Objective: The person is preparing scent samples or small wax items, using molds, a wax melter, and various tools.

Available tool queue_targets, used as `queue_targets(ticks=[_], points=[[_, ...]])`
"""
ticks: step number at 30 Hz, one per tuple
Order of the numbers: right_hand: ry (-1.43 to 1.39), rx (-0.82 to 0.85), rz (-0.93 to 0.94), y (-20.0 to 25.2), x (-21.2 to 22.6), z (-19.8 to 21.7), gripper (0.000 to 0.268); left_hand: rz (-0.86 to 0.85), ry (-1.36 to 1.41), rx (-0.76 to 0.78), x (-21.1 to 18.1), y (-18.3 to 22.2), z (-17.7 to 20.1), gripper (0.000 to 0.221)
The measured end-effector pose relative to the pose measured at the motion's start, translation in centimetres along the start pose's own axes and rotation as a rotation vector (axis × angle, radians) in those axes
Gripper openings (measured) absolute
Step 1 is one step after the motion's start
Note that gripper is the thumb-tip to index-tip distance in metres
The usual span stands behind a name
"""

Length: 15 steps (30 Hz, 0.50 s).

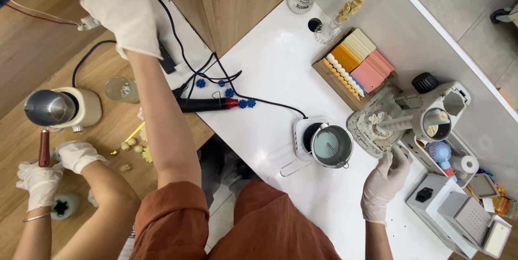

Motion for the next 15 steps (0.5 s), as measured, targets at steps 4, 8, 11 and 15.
queue_targets(ticks=[4,8,11,15], points=[[-0.047,0.352,0.404,2.3,16.5,-3.8,0.022,0.332,-0.225,0.297,6.5,-5.1,-5.4,0.046],[0.042,0.907,0.556,5.8,29.0,-12.8,0.037,0.476,0.082,0.62,8.1,-6.8,-8.5,0.055],[-0.058,1.087,0.544,7.4,34.8,-20.4,0.051,0.408,0.156,0.676,9.0,-7.6,-9.9,0.06],[-0.317,0.87,0.863,9.5,34.3,-35.0,0.062,0.552,0.269,0.819,7.0,-7.2,-8.3,0.051]])
Point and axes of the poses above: each hand's wrist, its own y-axis away from the middle knuckle, its own z-axis out of the back of the hand, x = y × z, the point moved 2 cm from there along -y, towards the middle knuckle, and after that the axes turned 6 degrees about y, right-handed, at the moved point
